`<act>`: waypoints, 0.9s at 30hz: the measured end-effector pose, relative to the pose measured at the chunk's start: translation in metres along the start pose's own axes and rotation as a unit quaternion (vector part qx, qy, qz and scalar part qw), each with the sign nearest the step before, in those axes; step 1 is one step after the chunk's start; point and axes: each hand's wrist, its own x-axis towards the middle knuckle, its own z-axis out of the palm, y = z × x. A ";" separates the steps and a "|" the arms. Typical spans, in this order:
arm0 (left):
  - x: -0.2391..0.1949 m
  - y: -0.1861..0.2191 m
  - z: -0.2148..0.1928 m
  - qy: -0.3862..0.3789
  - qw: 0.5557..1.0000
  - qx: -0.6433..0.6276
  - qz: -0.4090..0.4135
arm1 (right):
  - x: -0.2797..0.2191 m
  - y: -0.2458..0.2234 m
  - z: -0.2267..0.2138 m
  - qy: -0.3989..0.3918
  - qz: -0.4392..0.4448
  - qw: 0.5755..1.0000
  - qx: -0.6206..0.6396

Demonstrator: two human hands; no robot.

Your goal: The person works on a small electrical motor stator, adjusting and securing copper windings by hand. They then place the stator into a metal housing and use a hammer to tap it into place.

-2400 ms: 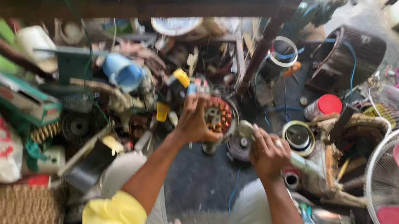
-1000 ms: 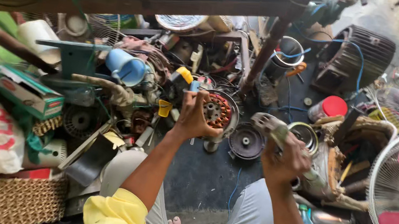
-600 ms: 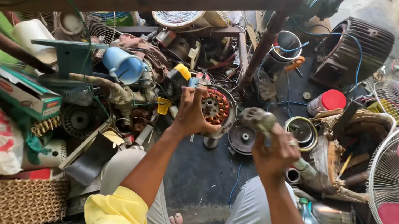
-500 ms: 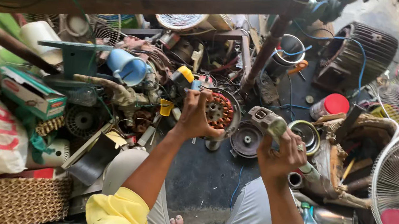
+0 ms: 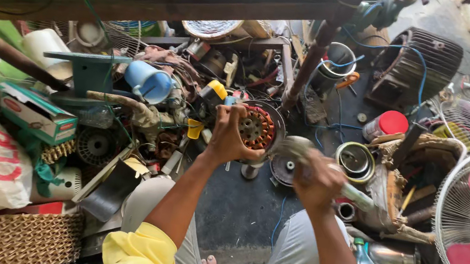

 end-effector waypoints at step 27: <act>0.006 -0.015 -0.005 -0.026 0.996 -0.003 0.087 | 0.016 0.013 -0.004 0.157 0.047 0.984 0.074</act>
